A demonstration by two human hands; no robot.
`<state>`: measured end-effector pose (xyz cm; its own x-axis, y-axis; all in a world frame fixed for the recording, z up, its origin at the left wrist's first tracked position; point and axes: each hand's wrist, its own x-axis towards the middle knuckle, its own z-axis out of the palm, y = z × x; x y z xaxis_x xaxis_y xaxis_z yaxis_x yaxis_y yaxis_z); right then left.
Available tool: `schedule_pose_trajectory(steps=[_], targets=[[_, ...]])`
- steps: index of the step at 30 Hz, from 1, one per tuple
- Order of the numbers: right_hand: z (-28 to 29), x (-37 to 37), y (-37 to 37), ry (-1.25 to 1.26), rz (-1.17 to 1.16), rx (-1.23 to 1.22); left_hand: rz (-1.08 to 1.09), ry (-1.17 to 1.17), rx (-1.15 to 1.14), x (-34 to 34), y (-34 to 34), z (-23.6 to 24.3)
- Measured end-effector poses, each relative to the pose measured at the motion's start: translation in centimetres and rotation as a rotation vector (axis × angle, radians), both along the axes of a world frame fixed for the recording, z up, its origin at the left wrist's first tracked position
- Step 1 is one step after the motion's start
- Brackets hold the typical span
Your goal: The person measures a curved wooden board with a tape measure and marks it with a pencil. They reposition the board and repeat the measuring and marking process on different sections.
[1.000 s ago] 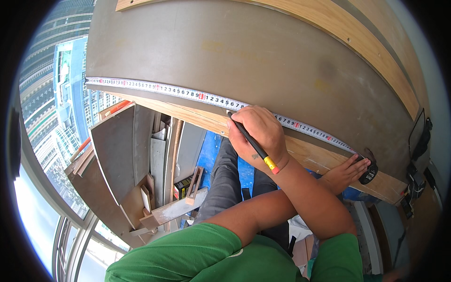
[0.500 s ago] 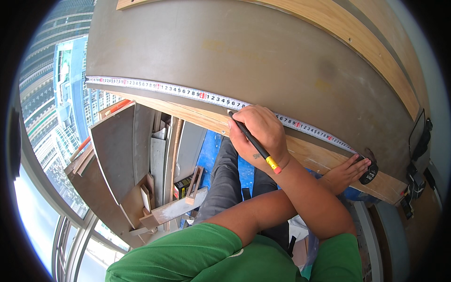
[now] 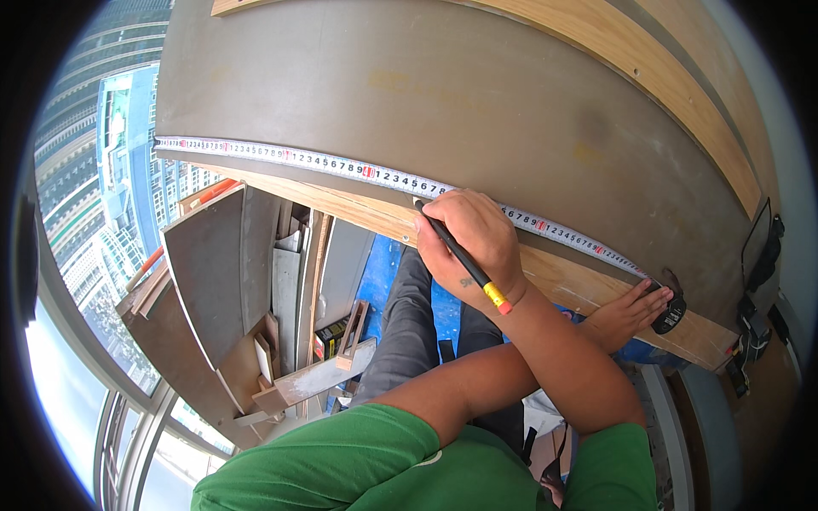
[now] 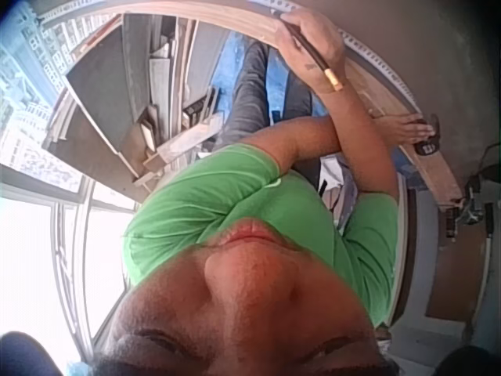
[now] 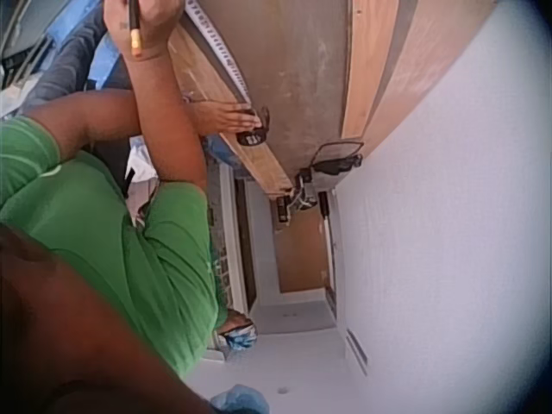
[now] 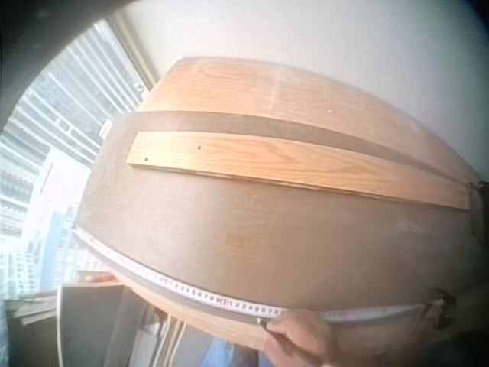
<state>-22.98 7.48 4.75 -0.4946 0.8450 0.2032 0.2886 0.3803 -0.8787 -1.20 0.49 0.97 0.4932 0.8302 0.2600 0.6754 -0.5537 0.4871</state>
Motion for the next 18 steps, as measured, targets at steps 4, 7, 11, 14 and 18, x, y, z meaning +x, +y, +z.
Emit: schedule_pose_trajectory(steps=[4,7,11,14,18], targets=[[0.08,0.38,-0.05,-0.044,0.033,-0.032,0.020,-0.019,0.008,0.20,-0.07,-0.14],[0.09,0.39,-0.07,-0.043,0.032,-0.045,0.019,-0.024,0.007,0.28,-0.07,-0.16],[0.04,0.16,-0.02,-0.024,0.014,-0.026,0.020,-0.033,0.004,0.19,-0.10,-0.14],[0.16,0.06,0.06,-0.021,0.009,-0.016,0.017,-0.035,-0.001,0.19,-0.08,-0.11],[0.17,-0.01,0.06,-0.015,0.008,-0.019,0.022,-0.029,0.008,0.41,-0.10,-0.19]])
